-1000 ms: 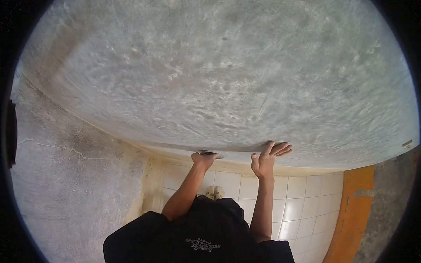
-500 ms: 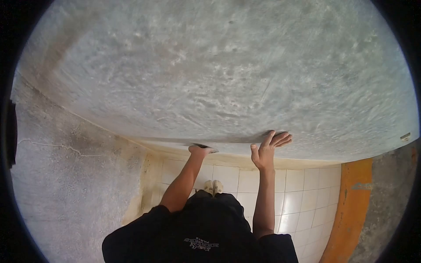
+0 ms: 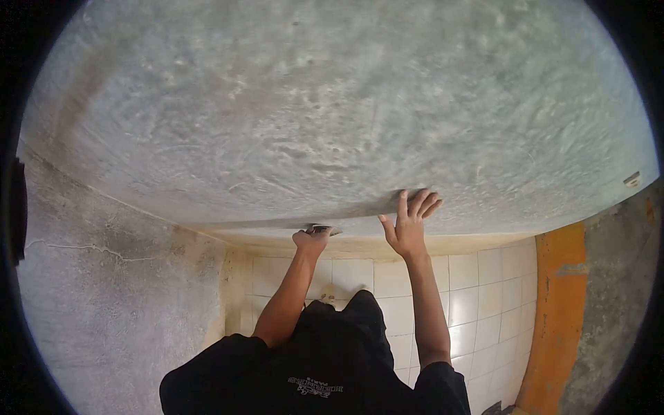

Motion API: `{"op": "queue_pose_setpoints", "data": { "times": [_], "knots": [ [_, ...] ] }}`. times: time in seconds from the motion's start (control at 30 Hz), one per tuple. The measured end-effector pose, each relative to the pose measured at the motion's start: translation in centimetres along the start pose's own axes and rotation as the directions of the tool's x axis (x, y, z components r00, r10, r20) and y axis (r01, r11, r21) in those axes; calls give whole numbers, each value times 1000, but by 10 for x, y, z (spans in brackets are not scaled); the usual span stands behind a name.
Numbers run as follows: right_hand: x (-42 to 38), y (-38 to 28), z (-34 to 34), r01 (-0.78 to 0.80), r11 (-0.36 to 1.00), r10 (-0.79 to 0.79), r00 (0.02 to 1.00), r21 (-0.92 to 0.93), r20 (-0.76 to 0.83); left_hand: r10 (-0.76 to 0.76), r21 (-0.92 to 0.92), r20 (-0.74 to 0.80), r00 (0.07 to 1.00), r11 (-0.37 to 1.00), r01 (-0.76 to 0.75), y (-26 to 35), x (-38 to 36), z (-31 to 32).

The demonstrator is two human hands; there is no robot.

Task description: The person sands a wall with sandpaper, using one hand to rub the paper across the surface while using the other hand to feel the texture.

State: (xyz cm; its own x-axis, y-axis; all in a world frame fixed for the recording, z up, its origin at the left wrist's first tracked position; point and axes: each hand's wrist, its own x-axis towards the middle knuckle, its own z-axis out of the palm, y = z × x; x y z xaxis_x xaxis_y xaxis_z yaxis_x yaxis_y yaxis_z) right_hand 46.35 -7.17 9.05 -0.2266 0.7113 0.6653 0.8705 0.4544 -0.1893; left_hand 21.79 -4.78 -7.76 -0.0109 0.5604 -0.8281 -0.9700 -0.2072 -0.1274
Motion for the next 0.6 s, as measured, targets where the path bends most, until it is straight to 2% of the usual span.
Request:
{"op": "queue_pose_setpoints", "data": {
  "times": [0.13, 0.17, 0.23, 0.33, 0.4, 0.43, 0.53, 0.57, 0.6],
  "knots": [
    [-4, 1, 6, 30, 995, -32, 999, -97, -16, -51, 167, -27, 998, 985, 54, 6, -6, 2],
    [-2, -1, 6, 36, 996, -41, 998, -86, -57, -59, 112, 17, 998, 992, 57, 4, -10, 4],
    [-1, -3, 2, 57, 998, -60, 995, -29, -77, -82, 15, 102, 991, 997, 81, -7, -21, 6],
    [-2, -4, -10, 110, 991, -97, 983, 74, -158, 34, 171, 112, 993, 984, -53, -26, -15, -5],
    [-5, -1, -13, 182, 974, -159, 973, 134, -167, 66, 181, 25, 998, 981, -70, -36, -21, 1],
    [-6, 0, -17, 219, 969, -185, 951, 117, -247, 80, 187, -16, 997, 979, -76, -41, -25, 6],
    [-8, 13, -34, 262, 938, -201, 945, 227, -259, 8, 100, 88, 996, 995, -17, -49, -18, -7],
    [-1, 9, -43, 196, 939, -111, 951, 281, -289, 13, 122, 128, 992, 992, -29, -54, -21, -11],
    [-3, 14, -42, 110, 929, -31, 975, 353, -222, 21, 142, 165, 986, 989, -45, -58, -25, -17]
  ]
}}
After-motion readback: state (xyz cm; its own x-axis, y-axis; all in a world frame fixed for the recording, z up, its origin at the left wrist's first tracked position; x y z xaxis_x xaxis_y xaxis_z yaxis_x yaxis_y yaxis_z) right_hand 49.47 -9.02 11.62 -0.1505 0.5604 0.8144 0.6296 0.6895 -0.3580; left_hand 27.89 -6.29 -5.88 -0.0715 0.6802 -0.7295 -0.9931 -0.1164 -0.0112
